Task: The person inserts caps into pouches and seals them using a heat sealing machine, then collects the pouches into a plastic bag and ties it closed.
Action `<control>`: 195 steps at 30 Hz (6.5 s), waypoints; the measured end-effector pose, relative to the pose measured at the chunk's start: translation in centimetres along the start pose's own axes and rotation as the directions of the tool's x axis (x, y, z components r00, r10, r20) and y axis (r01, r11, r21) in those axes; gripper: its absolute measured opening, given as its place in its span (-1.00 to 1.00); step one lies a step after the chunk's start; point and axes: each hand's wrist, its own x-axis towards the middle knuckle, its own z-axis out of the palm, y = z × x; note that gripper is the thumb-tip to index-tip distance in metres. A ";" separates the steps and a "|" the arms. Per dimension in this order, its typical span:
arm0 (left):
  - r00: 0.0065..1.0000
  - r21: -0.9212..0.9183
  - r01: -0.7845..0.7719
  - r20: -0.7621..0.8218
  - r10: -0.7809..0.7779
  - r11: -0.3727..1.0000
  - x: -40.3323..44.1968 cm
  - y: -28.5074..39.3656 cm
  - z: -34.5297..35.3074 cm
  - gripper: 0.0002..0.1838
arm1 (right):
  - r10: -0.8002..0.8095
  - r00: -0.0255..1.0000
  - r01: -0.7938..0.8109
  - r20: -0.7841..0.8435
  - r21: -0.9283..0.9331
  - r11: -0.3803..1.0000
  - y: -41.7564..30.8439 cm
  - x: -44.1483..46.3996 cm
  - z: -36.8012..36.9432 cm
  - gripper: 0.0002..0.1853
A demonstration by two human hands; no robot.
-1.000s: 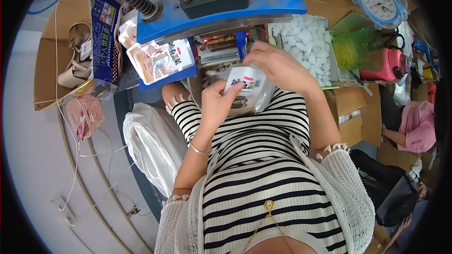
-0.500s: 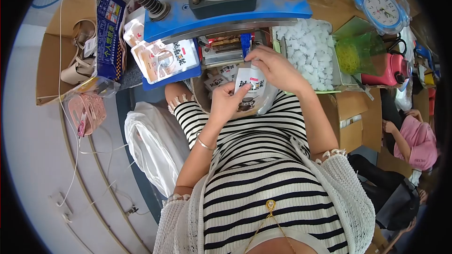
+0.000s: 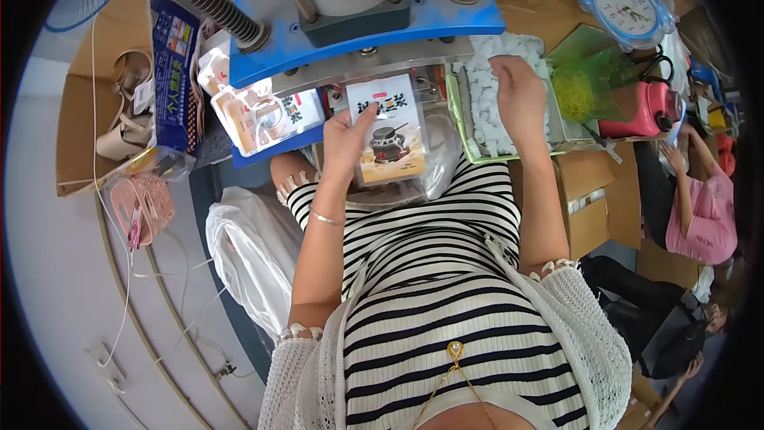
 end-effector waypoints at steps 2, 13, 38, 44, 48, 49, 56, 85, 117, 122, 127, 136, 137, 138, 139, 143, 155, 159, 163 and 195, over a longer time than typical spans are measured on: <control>0.999 0.485 -0.015 -0.021 0.029 0.874 -0.8 2.4 -0.9 -0.72 | -0.056 0.998 0.059 0.022 -0.176 0.983 0.6 -0.4 0.2 -0.79; 0.632 0.970 -0.188 0.241 0.736 -0.156 -4.1 -1.0 -7.1 -0.63 | -0.009 0.984 0.059 0.179 -0.274 0.960 -0.1 -1.6 2.1 -0.81; 0.995 0.178 -0.084 0.061 0.074 0.981 -5.1 -2.1 0.6 -0.75 | -0.017 0.941 -0.143 0.337 0.443 0.885 -7.2 -2.3 3.0 -0.83; 0.997 0.047 -0.016 -0.073 0.019 0.999 -1.2 0.2 0.2 -0.75 | 0.009 0.998 0.003 -0.057 0.204 0.979 -3.0 -1.0 1.6 -0.83; 0.995 -0.048 -0.040 -0.095 0.035 0.998 -0.2 0.9 0.6 -0.71 | -0.081 0.990 0.079 -0.114 -0.018 0.997 -1.7 0.1 1.3 -0.84; 0.992 0.274 -0.032 -0.110 0.064 0.961 -0.8 2.1 0.4 -0.72 | -0.144 0.989 0.139 -0.045 -0.094 0.986 -1.5 0.1 2.0 -0.84; 0.413 0.977 -0.024 0.201 0.888 -0.210 -1.9 3.1 -4.9 -0.73 | -0.078 0.997 0.080 0.019 -0.079 0.994 -1.9 -0.2 4.0 -0.83; 0.999 0.227 0.003 0.048 -0.014 0.974 -5.9 -1.5 0.9 -0.72 | -0.041 0.943 -0.178 0.331 0.604 0.777 -7.3 -1.7 2.8 -0.85; 0.567 0.938 -0.180 0.344 0.748 -0.295 -0.5 -1.0 -6.6 -0.53 | -0.061 0.997 0.040 -0.057 -0.315 0.948 -2.1 -3.1 3.4 -0.85; 0.651 0.957 -0.285 0.228 0.724 -0.045 -3.3 -3.6 -6.9 -0.70 | 0.009 0.999 0.007 0.036 -0.411 0.911 -2.6 -3.7 3.2 -0.82; 0.655 0.929 -0.360 0.188 0.732 0.083 -2.6 -4.0 -8.3 -0.74 | 0.005 1.000 0.005 0.024 -0.361 0.933 -1.5 -3.2 4.2 -0.81; 0.552 0.886 -0.462 0.249 0.796 0.044 -2.1 -3.8 -8.6 -0.76 | 0.025 0.985 0.049 0.169 -0.420 0.906 -2.4 -4.5 0.5 -0.76; 0.582 0.880 -0.467 0.227 0.781 0.092 -2.0 -3.6 -8.7 -0.76 | 0.027 0.987 0.042 0.160 -0.408 0.912 -2.3 -4.5 0.9 -0.76; 0.579 0.878 -0.469 0.219 0.786 0.100 -1.9 -3.4 -8.6 -0.76 | 0.031 0.988 0.033 0.154 -0.394 0.918 -2.2 -4.4 1.0 -0.77; 0.590 0.885 -0.455 0.220 0.777 0.095 -2.0 -3.2 -8.6 -0.75 | 0.037 0.988 0.023 0.151 -0.379 0.925 -2.0 -4.4 1.1 -0.77; 0.616 0.903 -0.421 0.212 0.759 0.089 -1.9 -3.3 -9.0 -0.72 | -0.004 0.992 0.040 0.126 -0.288 0.957 -1.5 -5.0 0.9 -0.79; 0.637 0.908 -0.401 0.179 0.750 0.124 -1.4 -3.3 -8.8 -0.66 | -0.034 0.991 0.089 0.130 -0.446 0.890 -2.0 -4.4 -0.4 -0.85; 0.632 0.916 -0.389 0.183 0.753 0.103 -1.5 -3.3 -9.0 -0.67 | -0.048 0.998 0.060 0.041 -0.377 0.924 -2.1 -4.3 -1.4 -0.86; 0.647 0.924 -0.367 0.172 0.743 0.105 -1.4 -3.1 -8.9 -0.70 | -0.002 0.994 0.039 0.110 -0.341 0.939 -0.9 -4.7 -1.3 -0.81; 0.999 0.132 -0.052 0.016 0.050 0.990 -7.4 -1.1 3.7 -0.75 | 0.119 0.965 -0.247 0.233 0.661 0.709 -7.5 -4.9 0.9 -0.77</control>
